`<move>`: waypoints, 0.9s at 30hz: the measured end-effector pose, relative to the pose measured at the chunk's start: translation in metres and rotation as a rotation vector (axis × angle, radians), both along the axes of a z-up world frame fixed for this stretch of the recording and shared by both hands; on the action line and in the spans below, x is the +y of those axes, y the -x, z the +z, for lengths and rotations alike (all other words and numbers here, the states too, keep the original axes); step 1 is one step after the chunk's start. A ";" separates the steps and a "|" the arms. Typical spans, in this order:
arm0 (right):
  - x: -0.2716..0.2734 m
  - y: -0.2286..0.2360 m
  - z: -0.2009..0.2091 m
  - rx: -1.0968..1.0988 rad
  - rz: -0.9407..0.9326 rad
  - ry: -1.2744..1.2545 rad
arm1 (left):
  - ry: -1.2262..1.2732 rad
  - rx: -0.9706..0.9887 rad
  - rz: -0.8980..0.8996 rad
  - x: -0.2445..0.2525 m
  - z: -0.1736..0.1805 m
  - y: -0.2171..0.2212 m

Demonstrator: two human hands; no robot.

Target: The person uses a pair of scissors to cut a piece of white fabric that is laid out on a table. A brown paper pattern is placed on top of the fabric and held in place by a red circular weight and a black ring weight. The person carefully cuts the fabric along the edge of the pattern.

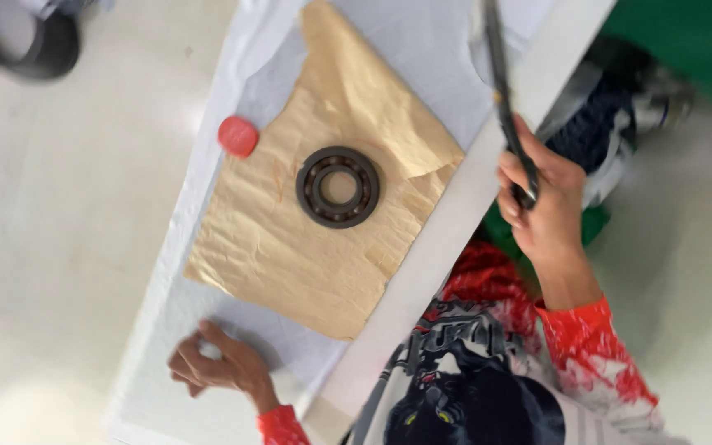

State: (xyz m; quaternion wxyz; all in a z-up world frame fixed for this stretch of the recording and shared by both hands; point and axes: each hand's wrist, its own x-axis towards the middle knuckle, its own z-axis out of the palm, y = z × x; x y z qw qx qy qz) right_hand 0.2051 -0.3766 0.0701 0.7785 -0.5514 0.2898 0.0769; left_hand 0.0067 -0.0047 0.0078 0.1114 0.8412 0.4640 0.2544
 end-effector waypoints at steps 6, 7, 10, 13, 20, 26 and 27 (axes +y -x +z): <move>-0.052 0.012 0.011 -0.014 0.123 0.343 | -0.036 0.079 0.034 0.002 0.006 0.008; -0.055 0.015 0.015 -0.027 0.089 0.445 | 0.009 0.087 0.022 -0.001 0.015 0.007; -0.075 0.021 0.022 -0.067 0.130 0.526 | 0.051 0.054 0.030 -0.016 0.036 -0.004; -0.107 0.022 0.012 -0.098 0.265 0.424 | 0.089 -0.013 0.044 -0.045 0.055 -0.009; -0.172 -0.003 -0.003 -0.073 0.429 0.387 | 0.113 -0.266 -0.255 -0.128 0.080 -0.097; -0.187 -0.056 -0.002 -0.142 0.525 0.299 | 0.088 -0.196 -1.102 -0.197 0.070 -0.321; -0.196 -0.059 -0.002 -0.149 0.523 0.298 | 0.082 -0.200 -1.104 -0.199 0.051 -0.350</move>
